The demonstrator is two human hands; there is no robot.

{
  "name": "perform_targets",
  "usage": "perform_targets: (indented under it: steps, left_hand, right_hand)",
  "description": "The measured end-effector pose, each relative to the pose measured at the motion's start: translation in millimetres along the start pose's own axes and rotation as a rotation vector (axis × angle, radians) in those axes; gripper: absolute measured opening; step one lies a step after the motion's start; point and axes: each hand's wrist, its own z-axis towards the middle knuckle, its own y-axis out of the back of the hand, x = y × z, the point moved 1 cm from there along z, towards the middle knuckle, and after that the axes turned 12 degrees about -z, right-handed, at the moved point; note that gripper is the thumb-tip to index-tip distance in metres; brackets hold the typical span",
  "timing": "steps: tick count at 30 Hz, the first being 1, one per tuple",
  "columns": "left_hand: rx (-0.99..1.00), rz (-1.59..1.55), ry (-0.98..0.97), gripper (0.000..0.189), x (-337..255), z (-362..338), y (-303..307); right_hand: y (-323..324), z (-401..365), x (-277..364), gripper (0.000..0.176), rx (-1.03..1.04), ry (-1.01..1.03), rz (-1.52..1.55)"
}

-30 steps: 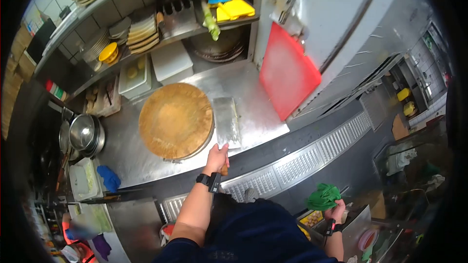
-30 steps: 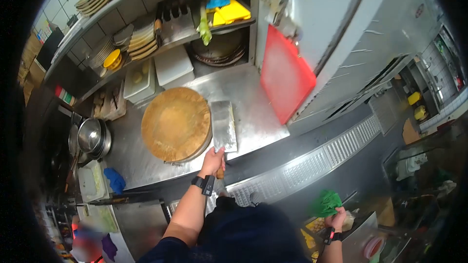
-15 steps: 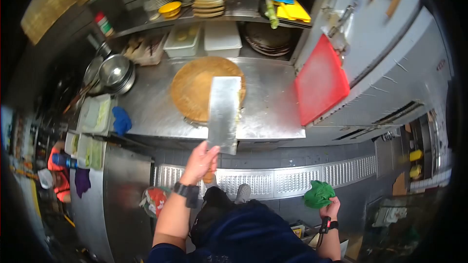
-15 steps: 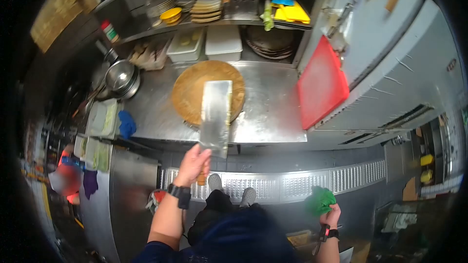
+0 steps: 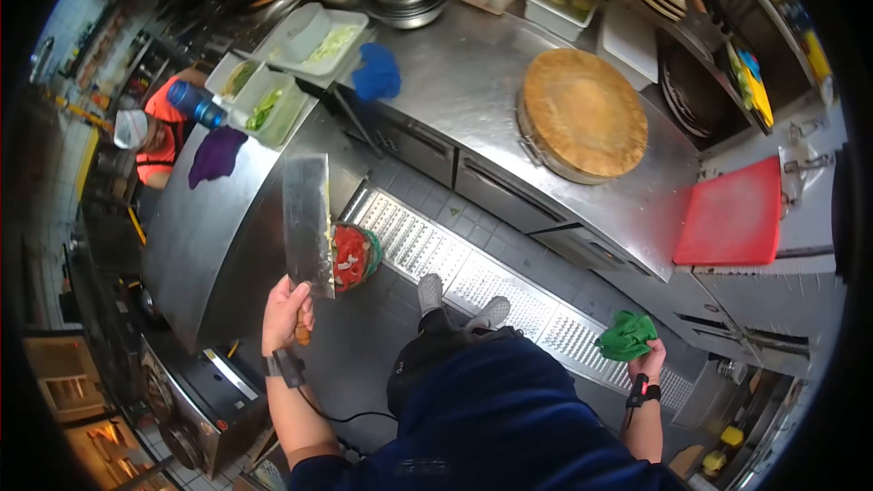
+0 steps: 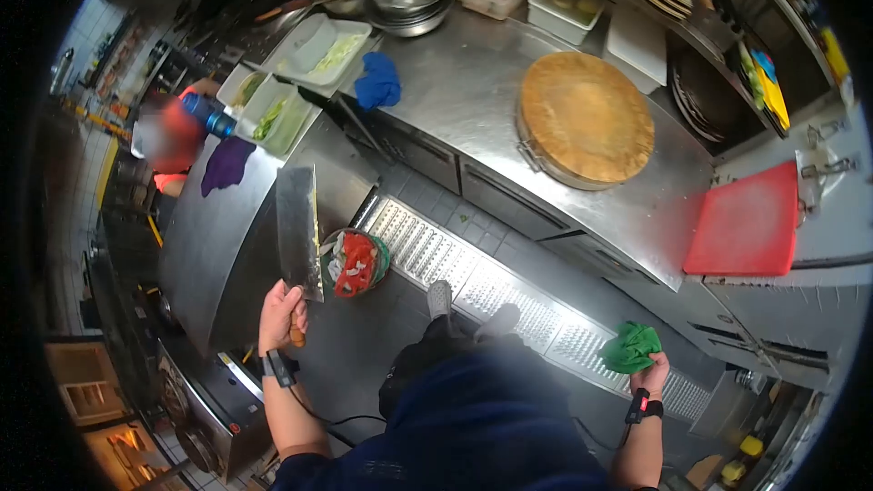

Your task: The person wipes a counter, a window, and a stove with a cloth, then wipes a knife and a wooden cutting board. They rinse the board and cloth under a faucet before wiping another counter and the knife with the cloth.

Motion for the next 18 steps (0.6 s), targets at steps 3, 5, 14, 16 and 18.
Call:
perform_targets:
  steps: [3,5,14,16,18]
  left_hand:
    - [-0.279,0.592,0.12,0.023,119.9,72.6,116.1]
    - [-0.445,1.305,0.021,0.026,161.6,89.6,155.9]
    - [-0.327,0.798,0.046,0.023,99.5,120.8,108.9]
    - [-0.29,0.616,0.149,0.02,19.2,88.8,38.9]
    - [-0.072,0.585,-0.124,0.031,-3.1,89.4,19.2]
  right_hand:
    - [-42.9,3.2,7.9,0.057,0.048,0.02,-0.043]
    - [-71.9,1.3,9.9,0.057,0.087,-0.01,-0.084]
    - [-203.7,-0.6,14.2,0.056,0.298,0.083,-0.004]
    - [-241.9,-22.9,27.8,0.056,0.347,0.074,-0.003]
    - [-265.1,-40.6,43.2,0.058,0.436,0.138,0.05]
